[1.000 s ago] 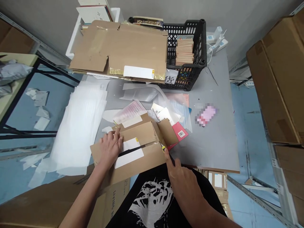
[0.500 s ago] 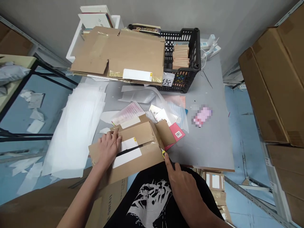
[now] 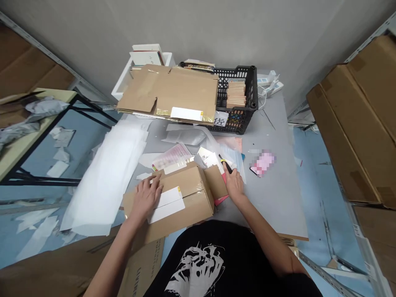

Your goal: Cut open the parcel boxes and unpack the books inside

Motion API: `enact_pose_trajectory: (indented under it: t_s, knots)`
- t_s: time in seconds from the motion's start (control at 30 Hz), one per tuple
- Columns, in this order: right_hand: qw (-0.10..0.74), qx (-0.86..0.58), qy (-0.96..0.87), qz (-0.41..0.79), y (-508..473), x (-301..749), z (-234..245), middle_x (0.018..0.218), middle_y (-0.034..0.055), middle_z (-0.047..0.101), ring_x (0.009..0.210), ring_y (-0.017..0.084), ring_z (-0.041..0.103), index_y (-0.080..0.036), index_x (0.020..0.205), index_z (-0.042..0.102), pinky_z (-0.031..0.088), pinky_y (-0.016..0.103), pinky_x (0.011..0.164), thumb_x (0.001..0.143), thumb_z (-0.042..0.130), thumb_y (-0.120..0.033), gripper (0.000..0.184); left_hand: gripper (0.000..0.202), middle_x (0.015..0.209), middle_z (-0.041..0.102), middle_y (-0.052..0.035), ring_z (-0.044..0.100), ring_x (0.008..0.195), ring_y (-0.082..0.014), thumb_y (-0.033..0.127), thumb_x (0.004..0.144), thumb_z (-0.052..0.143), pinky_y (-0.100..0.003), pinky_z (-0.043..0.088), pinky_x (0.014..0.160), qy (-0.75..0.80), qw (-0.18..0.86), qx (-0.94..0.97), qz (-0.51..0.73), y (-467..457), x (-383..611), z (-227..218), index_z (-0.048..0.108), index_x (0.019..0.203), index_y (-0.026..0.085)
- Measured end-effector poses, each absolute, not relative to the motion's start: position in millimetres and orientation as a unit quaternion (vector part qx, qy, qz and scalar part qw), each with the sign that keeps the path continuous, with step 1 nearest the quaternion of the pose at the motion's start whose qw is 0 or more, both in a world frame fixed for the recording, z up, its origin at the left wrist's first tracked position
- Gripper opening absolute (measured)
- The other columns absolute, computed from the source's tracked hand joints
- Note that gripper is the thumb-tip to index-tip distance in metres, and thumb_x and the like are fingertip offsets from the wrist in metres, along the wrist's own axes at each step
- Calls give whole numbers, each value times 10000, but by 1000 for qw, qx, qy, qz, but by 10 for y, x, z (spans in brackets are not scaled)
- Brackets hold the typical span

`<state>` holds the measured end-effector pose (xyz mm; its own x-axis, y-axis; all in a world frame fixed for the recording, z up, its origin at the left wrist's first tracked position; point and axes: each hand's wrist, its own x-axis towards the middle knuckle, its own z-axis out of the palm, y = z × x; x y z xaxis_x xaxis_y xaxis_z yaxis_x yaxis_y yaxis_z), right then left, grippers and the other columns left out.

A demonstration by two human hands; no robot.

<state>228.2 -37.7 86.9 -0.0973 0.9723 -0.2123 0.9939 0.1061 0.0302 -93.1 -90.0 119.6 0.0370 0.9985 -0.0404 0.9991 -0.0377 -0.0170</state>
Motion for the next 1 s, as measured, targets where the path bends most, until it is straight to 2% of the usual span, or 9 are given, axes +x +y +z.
enact_pose_trajectory:
  t_s: [0.13,0.27,0.33,0.4,0.47,0.53,0.63,0.83,1.0]
  knots:
    - [61,653,751,-71,-285,2150,316,922,89,555,802,172,540,-203,1384,421,456,301,729,869,348,-50,543,497,1226,550,-164,481,1095,-293,381,926,381,-441,366,939,685,-12,728,-15,-1060,-893,1333,451,1372,174]
    - [-41,654,742,-145,-318,2150,297,1143,181,535,1053,249,502,-127,1329,474,412,453,904,892,355,-122,453,568,1284,523,-160,458,1152,-302,442,898,447,-452,378,957,681,24,732,-15,-1307,-973,1469,410,1396,171]
    - [-94,634,738,-210,-380,2107,454,1257,197,490,1158,254,468,-108,1349,447,385,454,966,934,314,-225,450,607,1345,485,-154,424,1212,-308,463,877,483,-461,372,985,683,45,729,-12,-1408,-1036,1491,389,1409,187]
    - [-117,598,732,-303,-498,2012,663,1302,164,493,1208,235,463,-148,1406,373,394,420,985,955,271,-337,499,627,1403,443,-148,379,1272,-320,466,861,508,-483,349,1020,687,54,724,-16,-1463,-1091,1482,380,1415,200]
    - [-113,570,715,-389,-657,1883,862,1336,141,492,1248,244,450,-183,1456,273,397,427,996,925,334,-442,594,656,1439,414,-142,347,1311,-330,493,853,510,-498,338,1038,687,63,723,-27,-1470,-1130,1460,368,1424,203]
    - [-97,569,701,-419,-804,1754,995,1388,152,451,1290,277,413,-175,1480,189,378,462,1015,861,445,-489,740,705,1460,395,-136,326,1335,-334,544,844,495,-501,332,1051,683,74,726,-39,-1449,-1149,1446,341,1440,200]
    - [-90,592,689,-408,-915,1627,1027,1428,178,397,1317,300,377,-140,1479,138,356,489,1032,810,521,-457,834,777,1488,358,-130,293,1364,-335,577,822,512,-499,312,1075,677,85,728,-58,-1410,-1142,1451,288,1464,202]
    - [-122,591,673,-428,-905,1609,884,1378,152,453,1297,288,401,-169,1420,237,334,488,1049,795,532,-401,729,832,1485,365,-134,323,1346,-360,550,785,582,-501,311,1075,690,76,715,-88,-1367,-1056,1477,269,1471,198]
    - [-132,588,653,-459,-910,1633,882,1394,156,431,1288,282,409,-174,1404,255,325,468,1057,779,545,-415,730,750,1449,379,-231,353,1331,-380,438,820,586,-472,340,1058,644,62,750,-134,-1323,-1054,1492,331,1428,79]
